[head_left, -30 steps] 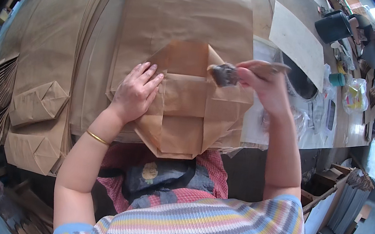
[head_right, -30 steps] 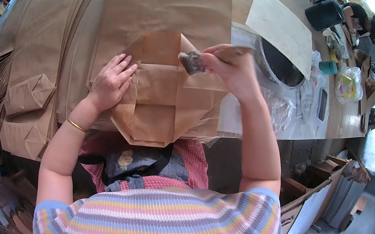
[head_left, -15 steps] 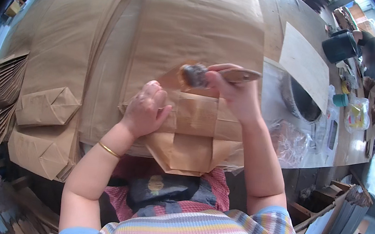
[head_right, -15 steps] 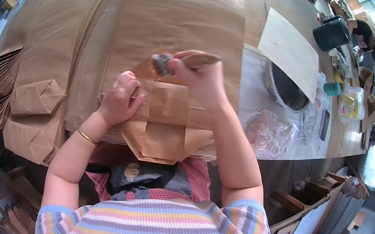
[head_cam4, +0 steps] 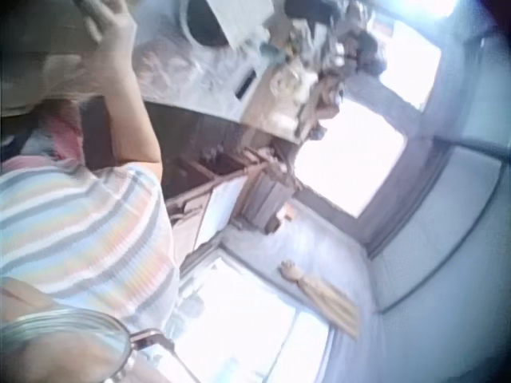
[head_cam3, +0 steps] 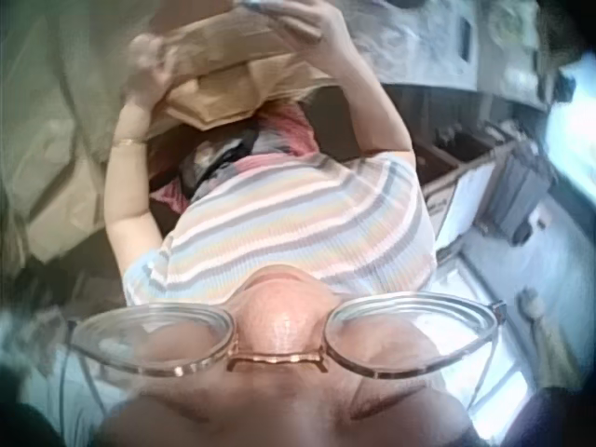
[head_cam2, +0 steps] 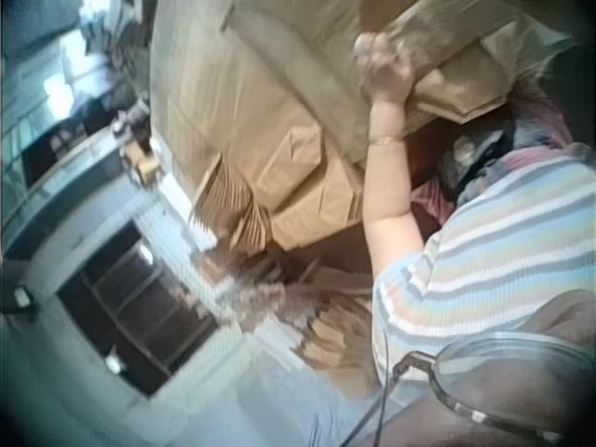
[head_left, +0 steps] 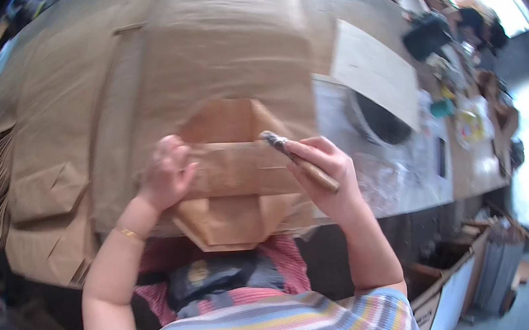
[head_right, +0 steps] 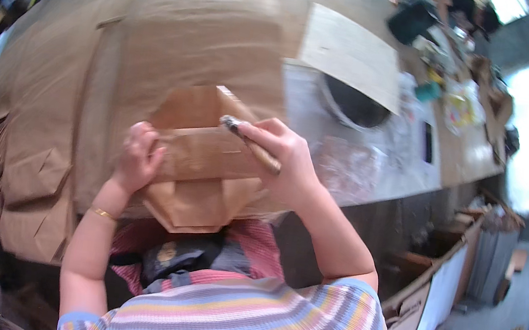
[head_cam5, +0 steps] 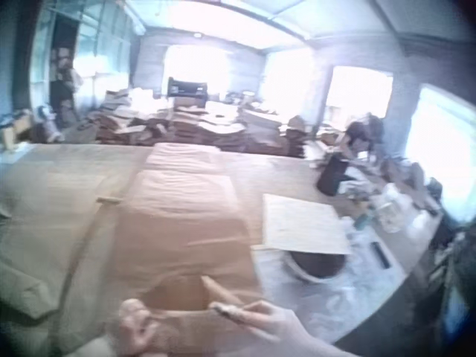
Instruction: The person repeatedly folds the top flaps of brown paper bags, applies glue with a brush, and presses the flaps to seal them. Finished bags are stacked on the table.
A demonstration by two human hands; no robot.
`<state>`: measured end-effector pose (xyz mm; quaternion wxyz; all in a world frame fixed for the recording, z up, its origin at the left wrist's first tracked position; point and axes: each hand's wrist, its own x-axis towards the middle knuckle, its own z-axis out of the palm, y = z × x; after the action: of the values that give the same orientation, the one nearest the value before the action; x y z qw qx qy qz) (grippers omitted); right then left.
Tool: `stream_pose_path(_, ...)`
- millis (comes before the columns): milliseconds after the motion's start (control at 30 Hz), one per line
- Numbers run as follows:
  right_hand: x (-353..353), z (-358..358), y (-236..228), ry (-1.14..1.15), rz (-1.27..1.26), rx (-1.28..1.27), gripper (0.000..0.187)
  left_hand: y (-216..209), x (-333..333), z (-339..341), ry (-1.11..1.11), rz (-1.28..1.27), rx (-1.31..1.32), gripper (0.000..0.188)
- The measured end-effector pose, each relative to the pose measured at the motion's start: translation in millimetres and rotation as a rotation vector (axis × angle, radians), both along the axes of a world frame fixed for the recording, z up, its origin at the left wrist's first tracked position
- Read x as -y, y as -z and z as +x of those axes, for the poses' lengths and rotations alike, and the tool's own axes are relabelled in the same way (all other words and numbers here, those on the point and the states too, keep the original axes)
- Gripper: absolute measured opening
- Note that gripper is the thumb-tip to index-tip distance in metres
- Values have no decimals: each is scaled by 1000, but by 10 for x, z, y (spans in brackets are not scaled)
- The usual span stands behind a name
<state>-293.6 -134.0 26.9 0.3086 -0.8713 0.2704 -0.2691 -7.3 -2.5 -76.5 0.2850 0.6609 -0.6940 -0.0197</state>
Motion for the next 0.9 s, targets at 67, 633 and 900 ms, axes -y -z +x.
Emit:
stream_pose_path(67, 120, -496, -77, 202, -237, -78, 36, -20, -35, 21, -12, 9, 20, 27)
stream_pose_path(633, 655, 185, 623, 149, 367, -374, 25, -521, 662, 562, -237, 768, -550, 25)
stream_pose_path(900, 991, 108, 569, -39, 682, -552, 17, -517, 492, 559, -78, 729, -511, 8)
